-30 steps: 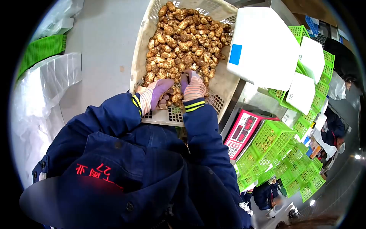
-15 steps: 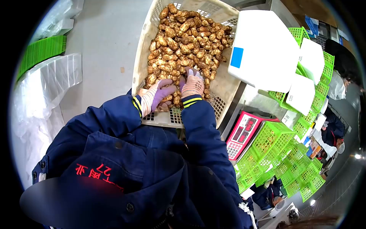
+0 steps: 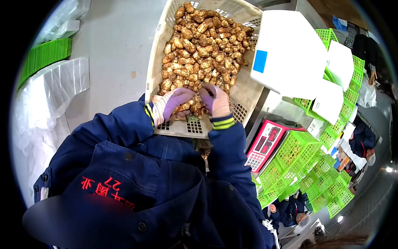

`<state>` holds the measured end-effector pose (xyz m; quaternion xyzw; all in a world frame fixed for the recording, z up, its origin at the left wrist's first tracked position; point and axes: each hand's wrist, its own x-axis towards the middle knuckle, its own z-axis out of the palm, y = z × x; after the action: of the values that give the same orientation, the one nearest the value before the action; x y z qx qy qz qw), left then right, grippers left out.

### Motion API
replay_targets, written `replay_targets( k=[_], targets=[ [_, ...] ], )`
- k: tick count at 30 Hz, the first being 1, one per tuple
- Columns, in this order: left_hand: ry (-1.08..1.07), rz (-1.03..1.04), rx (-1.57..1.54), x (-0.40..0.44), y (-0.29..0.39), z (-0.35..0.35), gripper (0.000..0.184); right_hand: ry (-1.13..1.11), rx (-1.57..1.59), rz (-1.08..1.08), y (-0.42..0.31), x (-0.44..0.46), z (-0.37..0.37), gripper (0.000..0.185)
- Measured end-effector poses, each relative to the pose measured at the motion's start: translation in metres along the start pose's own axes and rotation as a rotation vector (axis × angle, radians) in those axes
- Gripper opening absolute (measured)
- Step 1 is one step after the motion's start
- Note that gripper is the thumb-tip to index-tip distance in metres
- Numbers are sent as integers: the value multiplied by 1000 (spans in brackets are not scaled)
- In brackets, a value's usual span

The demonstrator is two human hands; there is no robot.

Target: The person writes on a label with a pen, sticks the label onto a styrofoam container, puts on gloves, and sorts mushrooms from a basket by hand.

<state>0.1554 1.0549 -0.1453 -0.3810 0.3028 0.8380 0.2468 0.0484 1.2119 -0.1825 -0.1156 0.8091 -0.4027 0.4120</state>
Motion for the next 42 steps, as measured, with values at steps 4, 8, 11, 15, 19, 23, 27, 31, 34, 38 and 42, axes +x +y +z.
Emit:
replay_targets(
  k=[4,8,11,15,19,23,27,31,34,38,42],
  targets=[
    [-132,-27,-22,8,-18,-20,19,-20,-258,-27,32,55,41,48],
    [-53,87,157,-2,-6,-12,18,116,-101,194,-4,27,27,43],
    [-32,-54,-21,-8,5,0,24,97,25,71,-10,-13,14,40],
    [-103,53,110,-17,5,-1,28,74,299,85,-20,-23,4,25],
    [-186,231,414,-32,3,-4,26,118,-538,-241,-27,35,33,33],
    [-149,441,615,-31,1,-11,22,148,-511,-307,-19,49,49,29],
    [-18,94,14,-20,-8,-8,26,11,118,-175,-16,6,21,23],
    [-137,141,-87,-27,-1,-6,29,-109,449,88,-16,-7,15,19],
    [-180,65,-62,-39,2,-4,32,97,-165,-219,-28,18,32,28],
    [-231,-197,-275,-42,-4,-12,25,5,-626,-216,-31,36,62,50],
    [-312,-146,-254,-40,-11,-25,32,-110,422,15,3,26,11,42]
  ],
)
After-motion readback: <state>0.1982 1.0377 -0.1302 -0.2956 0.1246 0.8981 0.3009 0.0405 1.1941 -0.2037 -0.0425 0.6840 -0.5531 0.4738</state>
